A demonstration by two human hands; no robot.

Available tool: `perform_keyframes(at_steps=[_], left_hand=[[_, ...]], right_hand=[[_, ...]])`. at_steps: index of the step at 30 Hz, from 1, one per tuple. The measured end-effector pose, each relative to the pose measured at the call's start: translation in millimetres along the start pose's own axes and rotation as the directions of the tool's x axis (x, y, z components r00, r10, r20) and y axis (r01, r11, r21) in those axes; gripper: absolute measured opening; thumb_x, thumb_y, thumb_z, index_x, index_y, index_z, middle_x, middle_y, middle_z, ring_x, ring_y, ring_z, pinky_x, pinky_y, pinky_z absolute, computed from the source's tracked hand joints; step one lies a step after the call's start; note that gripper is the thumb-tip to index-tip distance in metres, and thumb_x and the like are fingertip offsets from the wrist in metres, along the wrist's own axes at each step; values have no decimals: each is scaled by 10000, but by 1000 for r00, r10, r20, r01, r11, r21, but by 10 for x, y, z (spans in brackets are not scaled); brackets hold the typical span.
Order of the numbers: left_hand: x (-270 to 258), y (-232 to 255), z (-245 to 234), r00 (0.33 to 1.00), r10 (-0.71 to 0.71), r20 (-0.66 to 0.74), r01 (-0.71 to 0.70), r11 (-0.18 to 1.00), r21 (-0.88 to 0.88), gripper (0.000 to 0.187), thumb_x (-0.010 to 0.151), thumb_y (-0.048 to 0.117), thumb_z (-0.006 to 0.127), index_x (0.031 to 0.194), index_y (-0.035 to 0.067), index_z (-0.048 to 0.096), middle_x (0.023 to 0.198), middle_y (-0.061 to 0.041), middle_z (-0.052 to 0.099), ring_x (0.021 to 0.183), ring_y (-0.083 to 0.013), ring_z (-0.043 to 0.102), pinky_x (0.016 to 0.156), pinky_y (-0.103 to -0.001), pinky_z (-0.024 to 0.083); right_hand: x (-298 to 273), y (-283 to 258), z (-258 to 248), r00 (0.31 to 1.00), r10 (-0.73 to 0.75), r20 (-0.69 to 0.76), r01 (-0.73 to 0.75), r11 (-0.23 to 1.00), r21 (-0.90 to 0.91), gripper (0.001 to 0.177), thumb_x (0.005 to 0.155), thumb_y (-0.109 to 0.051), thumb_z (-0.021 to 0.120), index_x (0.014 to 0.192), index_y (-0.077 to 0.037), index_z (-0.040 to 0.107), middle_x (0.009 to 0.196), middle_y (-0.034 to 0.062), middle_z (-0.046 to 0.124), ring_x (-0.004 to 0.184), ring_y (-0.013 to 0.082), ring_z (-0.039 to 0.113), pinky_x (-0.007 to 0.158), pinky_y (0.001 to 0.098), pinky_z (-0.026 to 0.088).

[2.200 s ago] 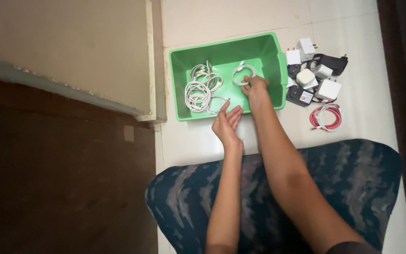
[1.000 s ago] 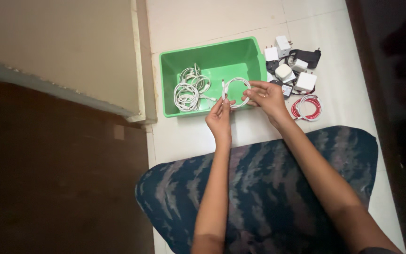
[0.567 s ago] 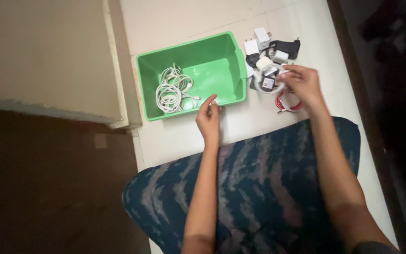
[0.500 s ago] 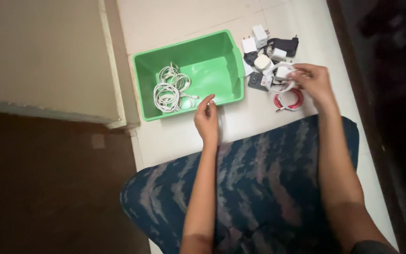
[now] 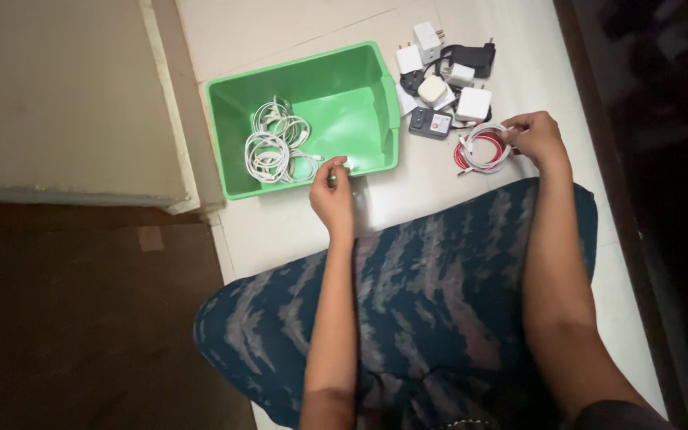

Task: The person sits on the floor and sorts a green bin of tangled cables and chargers. They remove each item, separate chargers from cables, and place them into distinct piles on the floor. The bin is emptied and set aside as the sorting continues.

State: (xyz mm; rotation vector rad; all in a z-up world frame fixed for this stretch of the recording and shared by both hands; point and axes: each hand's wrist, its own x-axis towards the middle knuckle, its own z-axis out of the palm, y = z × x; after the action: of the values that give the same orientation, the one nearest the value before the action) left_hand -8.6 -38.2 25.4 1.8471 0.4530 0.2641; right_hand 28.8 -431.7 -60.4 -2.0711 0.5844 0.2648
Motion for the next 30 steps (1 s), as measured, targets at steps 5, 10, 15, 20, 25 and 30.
perform_keyframes(at_steps=[5, 10, 15, 20, 25, 30], left_hand=[[12, -88, -44, 997, -47, 60, 45, 998, 44, 229, 969, 204, 680, 1088, 69, 822, 732, -130, 691, 635, -158, 528, 592, -314, 436], [-62, -147, -36, 979, 92, 181, -87, 995, -40, 214, 962, 191, 657, 1058, 61, 798, 876, -66, 801, 785, -119, 748, 703, -251, 552], [-159, 14, -118, 890, 44, 454, 67, 972, -225, 243, 980, 212, 673, 1124, 38, 764, 982, -79, 799, 802, -150, 754, 700, -264, 581], [10, 264, -501, 927, -71, 369, 135, 980, -149, 289, 983, 258, 602, 1183, 107, 747, 996, -67, 785, 632, -154, 723, 577, -291, 558], [518, 296, -996, 998, 48, 40, -53, 988, 147, 254, 981, 251, 617, 1154, 143, 769, 984, -91, 798, 733, -203, 693, 687, -341, 555], [879, 133, -1135, 998, 64, -8, -65, 998, -10, 230, 976, 170, 621, 1167, 112, 733, 997, -101, 788, 817, -162, 733, 748, -308, 590]], right_hand=[[34, -23, 75, 999, -33, -21, 30, 993, -114, 245, 850, -38, 793, 1094, -24, 784, 871, 140, 750, 720, 167, 693, 659, 326, 576], [-3, -113, 95, 995, -56, -84, 31, 961, -274, 224, 822, -76, 834, 1043, -45, 808, 874, 161, 750, 753, 218, 716, 711, 355, 581], [-172, -309, 84, 937, -271, -222, 177, 913, -368, 168, 880, -101, 821, 1040, -51, 813, 950, 147, 751, 784, 273, 714, 744, 383, 559], [-404, -889, 211, 752, -605, -261, 600, 793, -110, 114, 999, 7, 709, 1096, 34, 764, 1075, 140, 766, 983, 200, 744, 922, 307, 595], [-552, -1609, 989, 794, -605, -60, 581, 726, 368, 171, 1025, 38, 639, 1180, 49, 710, 1001, 97, 715, 851, 124, 680, 762, 255, 572], [-244, -2169, 2141, 756, -618, 217, 523, 769, 366, 179, 958, 26, 628, 1106, 39, 727, 903, 114, 735, 748, 117, 702, 676, 253, 594]])
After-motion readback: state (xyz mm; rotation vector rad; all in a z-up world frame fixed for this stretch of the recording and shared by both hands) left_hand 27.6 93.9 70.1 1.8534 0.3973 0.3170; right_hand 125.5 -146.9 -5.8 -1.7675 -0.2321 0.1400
